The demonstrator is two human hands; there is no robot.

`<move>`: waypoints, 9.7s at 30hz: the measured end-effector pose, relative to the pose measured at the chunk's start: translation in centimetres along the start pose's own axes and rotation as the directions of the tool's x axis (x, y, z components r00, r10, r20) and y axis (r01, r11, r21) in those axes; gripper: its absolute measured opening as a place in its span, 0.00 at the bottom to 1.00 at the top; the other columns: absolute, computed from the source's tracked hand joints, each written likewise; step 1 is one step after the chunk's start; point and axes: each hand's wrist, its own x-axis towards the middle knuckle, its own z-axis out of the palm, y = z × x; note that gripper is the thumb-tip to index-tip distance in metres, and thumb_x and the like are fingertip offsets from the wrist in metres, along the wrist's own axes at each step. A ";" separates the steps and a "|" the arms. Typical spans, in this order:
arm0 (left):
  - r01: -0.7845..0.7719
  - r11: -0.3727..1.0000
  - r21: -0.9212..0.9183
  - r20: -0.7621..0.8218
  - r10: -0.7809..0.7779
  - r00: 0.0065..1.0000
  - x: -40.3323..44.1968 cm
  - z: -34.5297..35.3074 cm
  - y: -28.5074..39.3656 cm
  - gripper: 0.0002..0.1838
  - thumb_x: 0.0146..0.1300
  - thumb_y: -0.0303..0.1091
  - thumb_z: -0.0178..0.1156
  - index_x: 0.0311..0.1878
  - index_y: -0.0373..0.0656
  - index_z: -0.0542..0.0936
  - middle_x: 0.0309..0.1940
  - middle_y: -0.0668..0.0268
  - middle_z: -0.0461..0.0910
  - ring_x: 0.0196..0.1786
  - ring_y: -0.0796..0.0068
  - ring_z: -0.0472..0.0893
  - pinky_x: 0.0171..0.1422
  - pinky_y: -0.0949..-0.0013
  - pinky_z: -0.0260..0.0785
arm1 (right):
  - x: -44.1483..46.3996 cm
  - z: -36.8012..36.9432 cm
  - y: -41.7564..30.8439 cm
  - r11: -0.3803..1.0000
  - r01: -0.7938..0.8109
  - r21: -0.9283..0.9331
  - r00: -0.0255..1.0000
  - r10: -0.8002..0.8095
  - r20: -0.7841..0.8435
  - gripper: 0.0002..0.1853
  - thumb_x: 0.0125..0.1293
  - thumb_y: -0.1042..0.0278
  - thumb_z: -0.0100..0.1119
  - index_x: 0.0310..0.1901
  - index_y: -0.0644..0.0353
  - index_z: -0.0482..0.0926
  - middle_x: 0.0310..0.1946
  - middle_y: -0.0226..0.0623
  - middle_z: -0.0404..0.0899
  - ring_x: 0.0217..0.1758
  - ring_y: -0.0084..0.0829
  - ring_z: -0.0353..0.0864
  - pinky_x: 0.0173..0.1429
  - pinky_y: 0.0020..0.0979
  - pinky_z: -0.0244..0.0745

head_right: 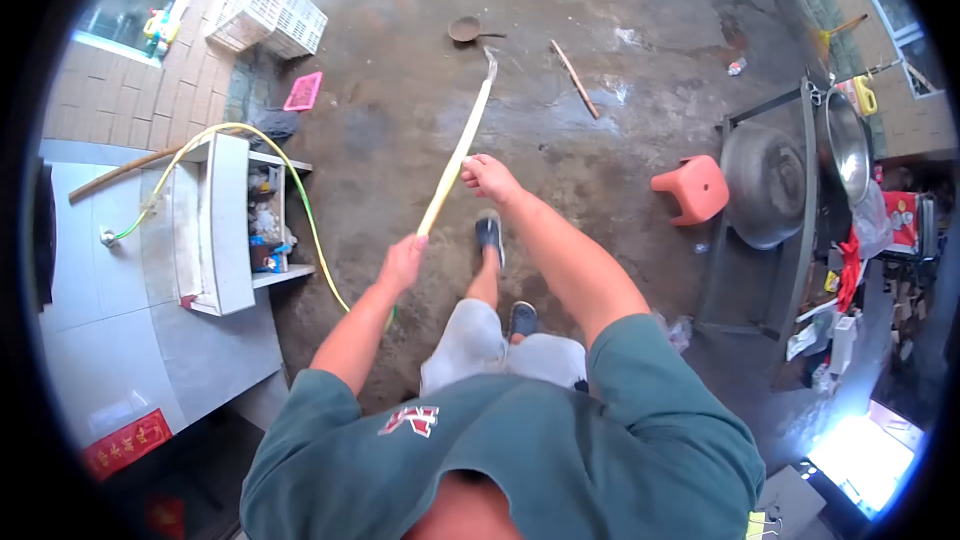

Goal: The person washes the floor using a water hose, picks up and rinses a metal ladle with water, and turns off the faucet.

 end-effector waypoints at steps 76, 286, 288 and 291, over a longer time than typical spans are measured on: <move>0.639 0.760 -0.121 0.488 -0.515 0.705 84.2 48.2 66.2 0.26 0.63 0.55 0.45 0.40 0.40 0.78 0.35 0.52 0.79 0.41 0.52 0.79 0.45 0.53 0.69 | 70.0 -97.8 -31.3 0.265 -0.860 -0.436 0.411 0.867 -0.282 0.27 0.66 0.49 0.45 0.58 0.59 0.57 0.45 0.52 0.70 0.41 0.46 0.75 0.43 0.46 0.73; 0.620 0.370 -0.692 0.034 -0.841 0.540 112.0 31.3 65.4 0.22 0.59 0.54 0.51 0.34 0.40 0.73 0.33 0.53 0.77 0.40 0.50 0.76 0.43 0.52 0.66 | 110.3 -59.4 -50.2 -0.031 -0.575 -0.818 0.368 0.883 -0.292 0.13 0.60 0.57 0.32 0.21 0.51 0.60 0.10 0.21 0.50 0.09 0.19 0.46 0.15 0.25 0.46; 0.569 0.384 -0.728 -0.009 -0.834 0.551 112.9 31.3 64.8 0.22 0.59 0.54 0.51 0.34 0.40 0.73 0.32 0.53 0.77 0.40 0.49 0.76 0.43 0.52 0.66 | 111.3 -59.2 -51.2 -0.023 -0.580 -0.815 0.404 0.860 -0.312 0.13 0.60 0.58 0.32 0.21 0.51 0.60 0.09 0.21 0.51 0.09 0.19 0.46 0.15 0.25 0.45; 0.521 0.394 -0.757 -0.032 -0.819 0.573 115.1 30.6 64.0 0.22 0.59 0.54 0.52 0.34 0.40 0.73 0.32 0.52 0.76 0.40 0.49 0.75 0.43 0.52 0.66 | 113.5 -58.6 -53.4 0.071 -0.552 -0.831 0.482 0.840 -0.248 0.11 0.58 0.59 0.32 0.22 0.51 0.59 0.10 0.22 0.50 0.10 0.21 0.47 0.15 0.25 0.45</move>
